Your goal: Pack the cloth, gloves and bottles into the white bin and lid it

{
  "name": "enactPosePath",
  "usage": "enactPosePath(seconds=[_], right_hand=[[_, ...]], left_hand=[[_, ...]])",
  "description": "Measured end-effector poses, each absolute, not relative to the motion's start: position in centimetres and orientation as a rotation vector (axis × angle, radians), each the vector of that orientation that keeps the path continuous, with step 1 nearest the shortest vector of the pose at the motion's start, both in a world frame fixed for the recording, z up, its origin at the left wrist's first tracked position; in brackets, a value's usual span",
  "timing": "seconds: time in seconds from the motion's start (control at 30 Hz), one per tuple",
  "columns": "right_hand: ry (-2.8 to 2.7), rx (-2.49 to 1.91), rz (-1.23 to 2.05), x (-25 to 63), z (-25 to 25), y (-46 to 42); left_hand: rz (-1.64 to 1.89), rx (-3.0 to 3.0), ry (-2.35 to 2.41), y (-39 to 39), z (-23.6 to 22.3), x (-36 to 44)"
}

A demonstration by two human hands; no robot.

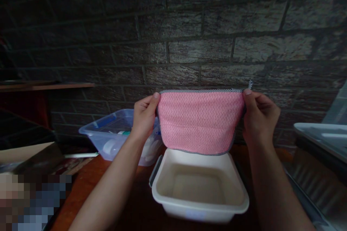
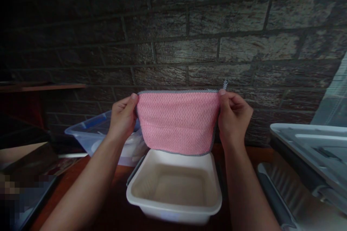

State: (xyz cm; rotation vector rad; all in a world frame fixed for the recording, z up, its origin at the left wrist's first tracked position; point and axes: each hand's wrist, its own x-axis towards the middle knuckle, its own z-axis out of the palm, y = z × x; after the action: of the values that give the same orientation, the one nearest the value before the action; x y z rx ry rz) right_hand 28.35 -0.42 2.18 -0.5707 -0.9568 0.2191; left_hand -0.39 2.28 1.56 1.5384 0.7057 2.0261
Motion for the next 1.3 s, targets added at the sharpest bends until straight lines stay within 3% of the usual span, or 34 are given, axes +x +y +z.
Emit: enactPosePath(seconds=[1.3], right_hand=[[-0.875, -0.603, -0.132, 28.5, 2.3, 0.1]], left_hand=[[2.048, 1.784, 0.674, 1.6, 2.1, -0.4]])
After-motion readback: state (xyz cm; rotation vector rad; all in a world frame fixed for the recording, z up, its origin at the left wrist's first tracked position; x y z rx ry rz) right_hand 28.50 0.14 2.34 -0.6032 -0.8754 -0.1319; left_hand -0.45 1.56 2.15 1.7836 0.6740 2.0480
